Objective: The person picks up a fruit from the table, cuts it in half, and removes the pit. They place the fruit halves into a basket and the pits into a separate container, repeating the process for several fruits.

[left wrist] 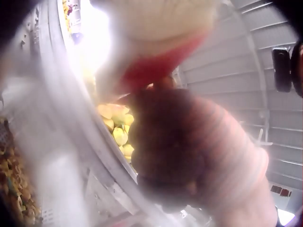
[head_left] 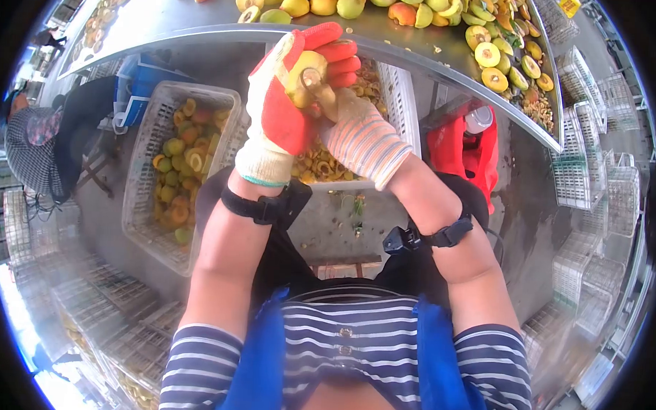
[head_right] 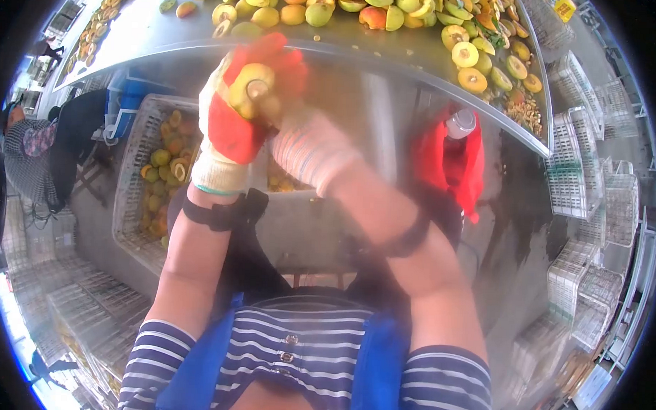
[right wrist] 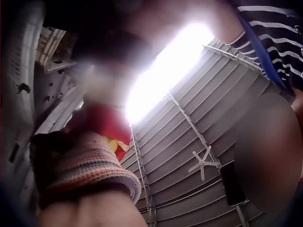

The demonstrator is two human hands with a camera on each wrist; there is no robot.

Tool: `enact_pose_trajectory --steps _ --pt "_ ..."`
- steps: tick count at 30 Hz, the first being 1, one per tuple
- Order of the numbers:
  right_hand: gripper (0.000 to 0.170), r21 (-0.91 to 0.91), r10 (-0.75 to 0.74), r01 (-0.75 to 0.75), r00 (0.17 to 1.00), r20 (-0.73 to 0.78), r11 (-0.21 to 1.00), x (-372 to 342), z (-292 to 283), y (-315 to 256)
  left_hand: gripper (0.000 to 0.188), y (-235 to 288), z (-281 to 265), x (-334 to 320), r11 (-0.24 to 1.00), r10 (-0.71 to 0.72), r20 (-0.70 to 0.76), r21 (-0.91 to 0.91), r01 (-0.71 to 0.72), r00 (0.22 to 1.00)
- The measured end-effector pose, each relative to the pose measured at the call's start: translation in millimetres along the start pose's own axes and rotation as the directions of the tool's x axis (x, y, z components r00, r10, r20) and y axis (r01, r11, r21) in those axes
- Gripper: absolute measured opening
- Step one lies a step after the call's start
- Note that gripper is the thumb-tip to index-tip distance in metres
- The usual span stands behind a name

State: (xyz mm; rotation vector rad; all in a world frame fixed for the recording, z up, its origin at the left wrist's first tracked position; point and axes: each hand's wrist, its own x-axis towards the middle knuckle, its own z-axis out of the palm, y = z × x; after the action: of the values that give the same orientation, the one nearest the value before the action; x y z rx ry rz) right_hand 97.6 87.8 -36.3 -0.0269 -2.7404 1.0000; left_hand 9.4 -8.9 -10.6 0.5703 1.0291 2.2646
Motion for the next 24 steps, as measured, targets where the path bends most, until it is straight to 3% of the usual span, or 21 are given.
enact_pose_trajectory --steps 3,4,6,7,9,11,13,15,16,17,18,20,24 --pt "0.039 0.112 -0.001 -0.014 0.992 0.129 0.994 4.5 -6.8 4.2 0.054 -7.0 5.6 -5.8 0.92 0.199 0.079 0.327 -0.214 0.977" --pt "0.039 0.141 0.005 -0.03 0.984 0.178 0.99 4.6 -8.1 5.7 0.061 -7.5 3.8 -6.4 0.931 0.183 0.105 0.301 -0.207 0.977" --pt "0.036 -0.007 0.067 -0.067 0.99 0.121 0.998 1.3 -4.2 1.1 0.079 -6.8 -3.1 -4.6 0.95 0.156 0.158 0.246 -0.192 0.975" --pt "0.035 -0.08 0.094 -0.087 0.991 0.091 0.993 0.9 -1.2 -0.9 0.077 -6.1 -3.9 -2.6 0.966 0.129 0.134 0.207 -0.155 0.983" --pt "0.033 -0.038 0.185 -0.185 0.983 -0.003 0.982 1.1 14.5 7.0 0.072 -4.1 -3.4 -2.0 0.989 0.064 0.088 0.131 -0.075 0.994" --pt "0.032 0.017 0.222 -0.223 0.975 0.005 0.975 4.3 21.9 10.3 0.055 0.4 6.4 -3.4 0.997 0.054 -0.025 0.06 -0.052 0.998" --pt "0.033 0.073 0.197 -0.206 0.974 0.113 0.976 9.3 22.9 9.6 0.049 1.0 10.5 -5.1 0.996 0.065 -0.09 0.067 -0.059 0.994" --pt "0.034 -0.225 -0.144 0.144 0.989 0.013 0.964 12.5 61.0 55.7 0.049 0.0 11.2 -6.9 0.985 0.101 -0.107 0.152 -0.084 0.989" --pt "0.034 -0.215 -0.131 0.132 0.991 0.023 0.967 12.3 60.2 54.8 0.049 -0.2 9.7 -6.2 0.987 0.086 -0.112 0.143 -0.07 0.99" --pt "0.034 -0.206 -0.117 0.121 0.993 0.034 0.971 12.1 59.2 53.6 0.049 -0.3 6.9 -5.0 0.99 0.071 -0.116 0.133 -0.055 0.991" --pt "0.034 -0.041 0.081 -0.078 0.992 0.099 0.996 11.6 27.9 19.7 0.049 -0.7 4.7 -3.5 0.992 0.056 -0.12 0.123 -0.041 0.991" --pt "0.035 0.113 0.287 -0.311 0.939 0.189 0.944 12.3 13.8 1.9 0.049 -4.9 2.2 -2.8 0.993 0.08 -0.095 0.093 -0.071 0.992" --pt "0.037 0.132 0.259 -0.268 0.962 0.082 0.954 7.8 10.1 4.6 0.055 1.2 -7.3 2.8 0.998 -0.021 0.011 0.063 0.02 1.0"
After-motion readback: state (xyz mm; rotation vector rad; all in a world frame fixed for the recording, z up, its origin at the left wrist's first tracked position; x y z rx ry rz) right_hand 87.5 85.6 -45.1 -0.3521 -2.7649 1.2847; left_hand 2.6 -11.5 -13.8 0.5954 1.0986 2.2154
